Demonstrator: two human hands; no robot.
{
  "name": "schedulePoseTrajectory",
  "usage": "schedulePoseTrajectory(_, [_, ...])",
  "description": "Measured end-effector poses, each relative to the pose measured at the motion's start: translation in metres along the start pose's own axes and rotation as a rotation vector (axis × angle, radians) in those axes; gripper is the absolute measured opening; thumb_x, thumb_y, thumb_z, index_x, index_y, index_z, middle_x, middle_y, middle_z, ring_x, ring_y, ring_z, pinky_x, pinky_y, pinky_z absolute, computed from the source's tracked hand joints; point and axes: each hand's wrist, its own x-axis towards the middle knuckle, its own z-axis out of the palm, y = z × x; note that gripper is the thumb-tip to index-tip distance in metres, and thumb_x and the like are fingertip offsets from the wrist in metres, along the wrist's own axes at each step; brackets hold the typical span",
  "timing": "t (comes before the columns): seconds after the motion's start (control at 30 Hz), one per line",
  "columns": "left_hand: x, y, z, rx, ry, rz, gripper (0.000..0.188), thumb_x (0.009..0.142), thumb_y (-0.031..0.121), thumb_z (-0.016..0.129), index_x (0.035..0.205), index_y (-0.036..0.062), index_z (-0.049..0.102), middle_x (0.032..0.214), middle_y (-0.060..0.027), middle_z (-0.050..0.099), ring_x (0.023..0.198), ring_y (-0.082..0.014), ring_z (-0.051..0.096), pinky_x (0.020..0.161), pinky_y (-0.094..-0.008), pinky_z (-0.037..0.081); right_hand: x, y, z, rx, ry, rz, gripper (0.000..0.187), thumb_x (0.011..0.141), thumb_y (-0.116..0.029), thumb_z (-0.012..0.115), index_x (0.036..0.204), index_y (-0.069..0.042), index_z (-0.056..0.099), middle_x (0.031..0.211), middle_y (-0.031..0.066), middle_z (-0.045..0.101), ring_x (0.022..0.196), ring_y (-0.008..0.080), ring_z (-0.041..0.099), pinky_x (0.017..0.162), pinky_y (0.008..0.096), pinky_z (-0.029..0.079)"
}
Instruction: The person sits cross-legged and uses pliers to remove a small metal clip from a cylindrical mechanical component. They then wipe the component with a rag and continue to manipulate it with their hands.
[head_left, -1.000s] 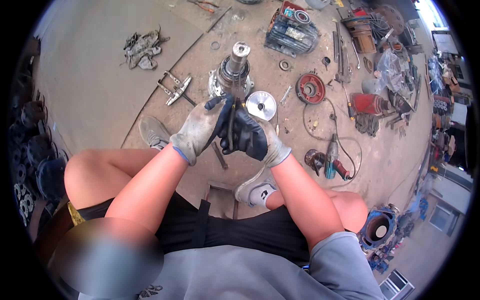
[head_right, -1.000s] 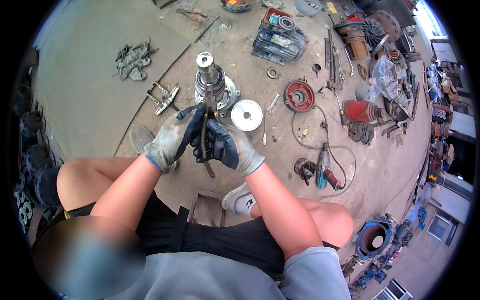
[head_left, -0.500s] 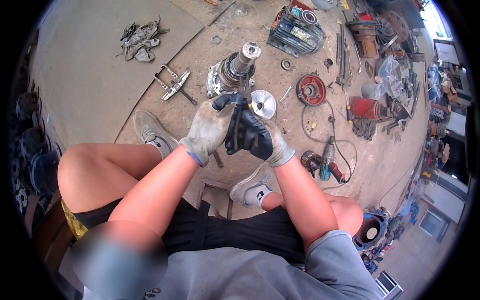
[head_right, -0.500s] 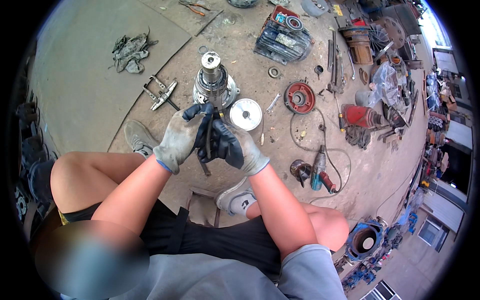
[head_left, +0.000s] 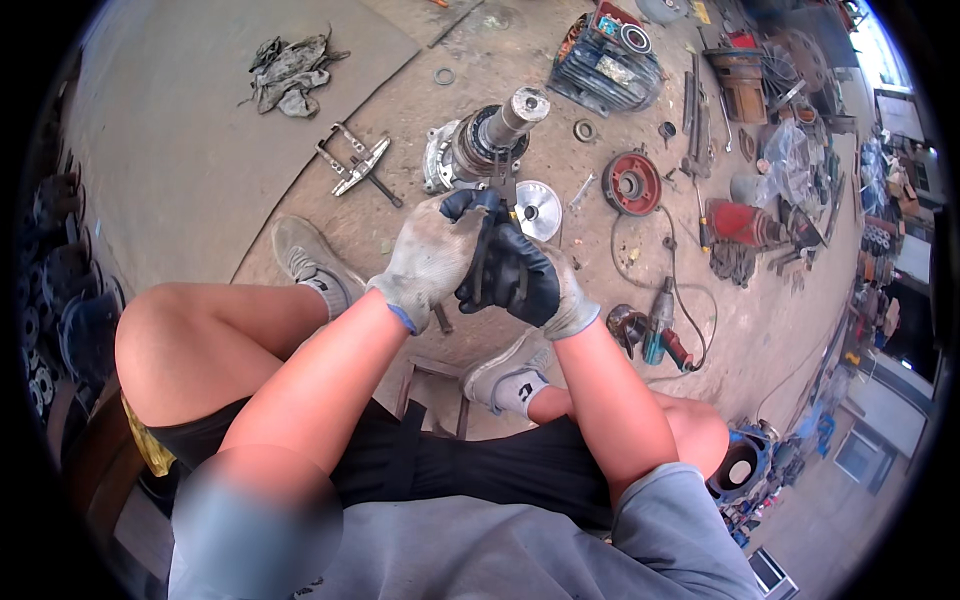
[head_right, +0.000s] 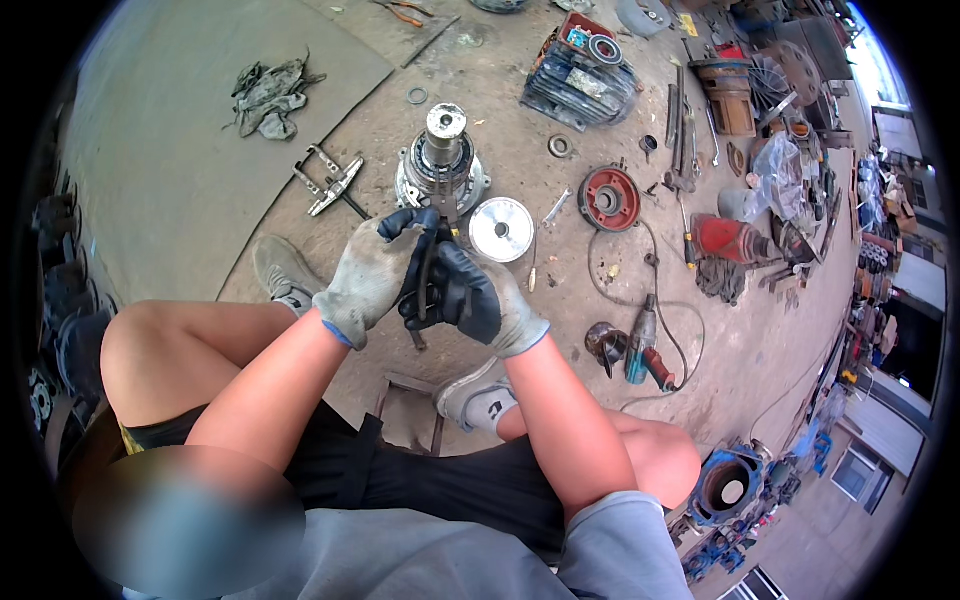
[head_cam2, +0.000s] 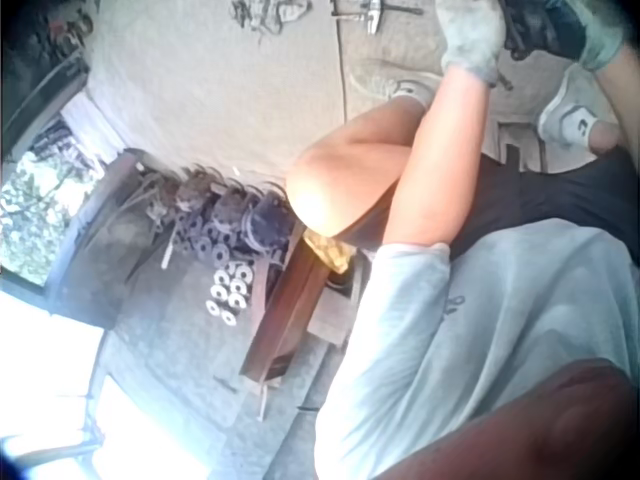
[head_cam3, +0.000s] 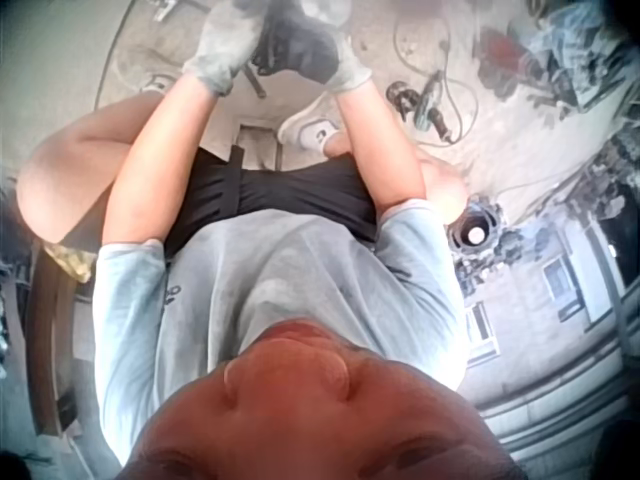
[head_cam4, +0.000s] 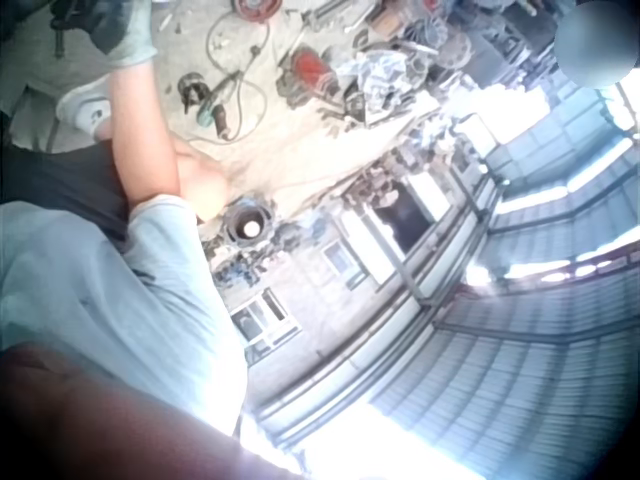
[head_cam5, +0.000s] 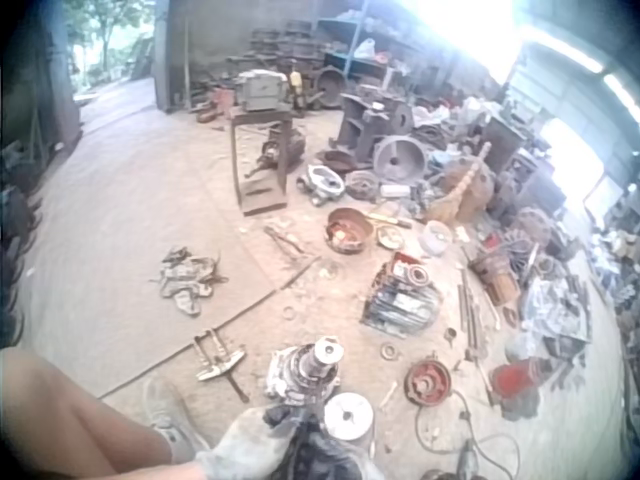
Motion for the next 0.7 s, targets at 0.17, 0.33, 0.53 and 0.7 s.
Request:
schedulePoseTrajectory(0.17, [0.000,0.007,0.001,-0.053,0.038,-0.068,0.024,0.102,0.018,0.058,0.110,0.0016,0.073,0.081,-0.0109,0.073,0.072,-0.0153,0.067,0.069,-0.0325,0.055,-0.004,-0.010,0.030,0.124,0.018,0.050,0.046,0.109,-0.042,0.055,0.142,-0.010,0.055,0.123,0.0129,0.070,0.099,0.0331,0.075,0.085,0.0560,0.063])
schedulePoseTrajectory(0.33, [-0.005,0.011,0.006,0.004,0.082,-0.096,0.022,0.102,0.017,0.060,0.109,0.0014,0.073,0.081,-0.0097,0.073,0.071,-0.0148,0.066,0.070,-0.0339,0.055,0.001,-0.004,0.014,0.057,-0.042,-0.016,0.048,0.109,-0.044,0.054,0.143,-0.010,0.054,0.122,0.0125,0.070,0.097,0.0283,0.075,0.078,0.0466,0.065])
schedulePoseTrajectory(0.53, [-0.006,0.005,0.007,0.019,0.075,-0.059,0.020,0.102,0.016,0.062,0.110,0.0011,0.073,0.084,-0.0108,0.074,0.073,-0.0151,0.066,0.071,-0.0338,0.055,0.002,-0.007,0.017,0.020,-0.079,-0.014,0.045,0.110,-0.044,0.053,0.139,-0.011,0.056,0.116,0.0107,0.071,0.089,0.0250,0.074,0.066,0.0404,0.063])
schedulePoseTrajectory(0.7, [-0.004,0.003,0.009,0.037,0.073,-0.054,0.021,0.103,0.018,0.062,0.110,0.0015,0.073,0.086,-0.0131,0.074,0.076,-0.0172,0.067,0.074,-0.0343,0.055,0.002,-0.005,0.015,0.014,0.005,-0.033,0.042,0.110,-0.044,0.053,0.135,-0.010,0.059,0.110,0.0105,0.071,0.085,0.0241,0.073,0.063,0.0395,0.060])
